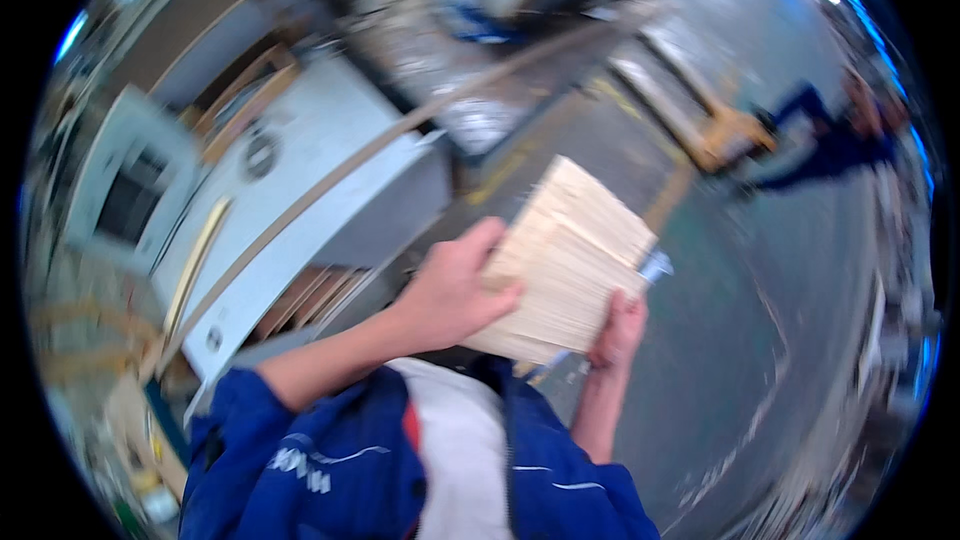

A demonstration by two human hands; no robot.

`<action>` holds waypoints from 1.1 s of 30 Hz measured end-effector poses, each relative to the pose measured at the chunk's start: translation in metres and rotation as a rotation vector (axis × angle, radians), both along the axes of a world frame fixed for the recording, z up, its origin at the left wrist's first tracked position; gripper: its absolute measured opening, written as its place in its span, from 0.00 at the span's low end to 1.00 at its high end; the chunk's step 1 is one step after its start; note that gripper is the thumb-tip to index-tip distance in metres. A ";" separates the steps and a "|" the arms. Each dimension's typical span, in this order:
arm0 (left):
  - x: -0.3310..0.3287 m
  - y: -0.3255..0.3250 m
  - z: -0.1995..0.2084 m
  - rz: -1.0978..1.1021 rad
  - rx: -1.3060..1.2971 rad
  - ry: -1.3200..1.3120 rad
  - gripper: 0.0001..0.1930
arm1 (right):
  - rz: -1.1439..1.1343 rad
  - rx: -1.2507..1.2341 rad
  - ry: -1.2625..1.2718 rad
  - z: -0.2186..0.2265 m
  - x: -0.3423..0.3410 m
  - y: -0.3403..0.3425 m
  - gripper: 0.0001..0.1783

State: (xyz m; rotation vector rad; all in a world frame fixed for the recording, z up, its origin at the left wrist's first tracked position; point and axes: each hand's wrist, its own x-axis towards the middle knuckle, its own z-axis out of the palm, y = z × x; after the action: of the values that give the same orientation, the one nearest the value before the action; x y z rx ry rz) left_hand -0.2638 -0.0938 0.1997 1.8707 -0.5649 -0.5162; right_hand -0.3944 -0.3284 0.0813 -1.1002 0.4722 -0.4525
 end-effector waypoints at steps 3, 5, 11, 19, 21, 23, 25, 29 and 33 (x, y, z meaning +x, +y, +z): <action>-0.005 0.033 -0.036 0.150 -0.091 0.221 0.18 | 0.118 0.071 0.030 -0.004 0.022 0.026 0.22; -0.011 0.067 -0.064 0.244 -0.142 0.381 0.18 | 0.205 0.052 0.067 -0.018 0.038 0.043 0.22; -0.042 0.155 -0.120 0.457 -0.411 0.779 0.25 | 0.479 -0.005 0.250 -0.042 0.080 0.116 0.20; -0.080 0.290 -0.153 0.669 -0.647 0.924 0.21 | 0.895 -0.153 0.348 -0.052 0.125 0.258 0.19; -0.091 0.325 -0.165 0.713 -0.687 0.900 0.21 | 0.972 -0.202 0.355 -0.054 0.132 0.300 0.19; -0.098 0.357 -0.173 0.714 -0.725 0.913 0.21 | 1.019 -0.215 0.388 -0.060 0.136 0.332 0.19; -0.113 0.397 -0.178 0.759 -0.765 0.908 0.21 | 1.084 -0.236 0.426 -0.068 0.135 0.376 0.19; -0.134 0.444 -0.197 0.864 -0.909 0.837 0.22 | 1.223 -0.327 0.497 -0.068 0.145 0.442 0.18; -0.155 0.468 -0.217 0.991 -0.880 0.758 0.23 | 1.250 -0.523 0.475 -0.083 0.154 0.479 0.24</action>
State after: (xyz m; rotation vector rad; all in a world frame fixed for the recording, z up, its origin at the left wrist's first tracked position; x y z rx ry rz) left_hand -0.4188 0.3744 -0.0177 0.8075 0.5787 -0.1935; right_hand -0.2404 0.1502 -0.0021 -1.7742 -0.0094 0.8486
